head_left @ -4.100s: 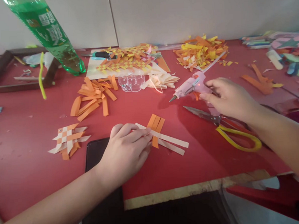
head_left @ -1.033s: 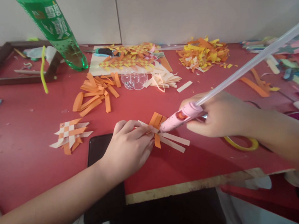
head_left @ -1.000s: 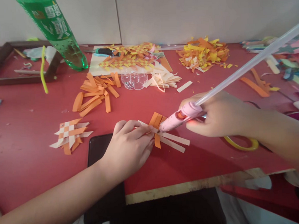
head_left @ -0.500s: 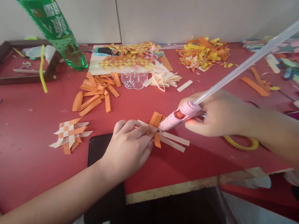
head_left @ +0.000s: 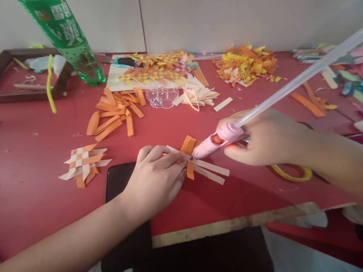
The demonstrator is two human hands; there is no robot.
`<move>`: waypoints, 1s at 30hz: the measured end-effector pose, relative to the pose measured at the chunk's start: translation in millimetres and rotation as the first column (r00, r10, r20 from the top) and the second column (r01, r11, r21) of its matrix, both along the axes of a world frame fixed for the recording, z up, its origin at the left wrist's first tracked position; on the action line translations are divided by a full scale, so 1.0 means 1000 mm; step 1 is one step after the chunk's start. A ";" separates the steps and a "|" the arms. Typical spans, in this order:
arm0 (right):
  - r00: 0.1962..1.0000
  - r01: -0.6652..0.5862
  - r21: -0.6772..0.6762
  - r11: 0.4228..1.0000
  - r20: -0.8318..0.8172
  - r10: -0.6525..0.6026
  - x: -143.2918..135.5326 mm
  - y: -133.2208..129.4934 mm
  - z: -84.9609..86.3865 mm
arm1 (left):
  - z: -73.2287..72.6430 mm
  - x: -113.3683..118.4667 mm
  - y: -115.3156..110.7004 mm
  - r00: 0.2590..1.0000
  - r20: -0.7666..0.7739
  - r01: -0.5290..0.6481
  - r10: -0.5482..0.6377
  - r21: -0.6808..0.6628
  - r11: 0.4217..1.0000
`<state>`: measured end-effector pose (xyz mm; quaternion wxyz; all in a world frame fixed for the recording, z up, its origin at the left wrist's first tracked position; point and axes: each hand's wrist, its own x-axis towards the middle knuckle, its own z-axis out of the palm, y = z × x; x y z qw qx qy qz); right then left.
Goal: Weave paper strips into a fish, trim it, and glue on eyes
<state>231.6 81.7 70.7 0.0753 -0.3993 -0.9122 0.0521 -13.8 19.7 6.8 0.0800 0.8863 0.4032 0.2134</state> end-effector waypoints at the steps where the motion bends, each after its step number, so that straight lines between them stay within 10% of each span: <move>1: 1.000 0.002 0.007 1.000 0.008 -0.002 0.001 0.000 0.000 | 0.000 0.000 0.000 1.000 -0.001 0.000 0.000 0.002 1.000; 30: 0.997 0.044 0.022 0.999 0.064 -0.046 -0.002 -0.003 0.002 | 0.001 0.000 0.000 1.000 0.003 0.002 -0.002 0.002 1.000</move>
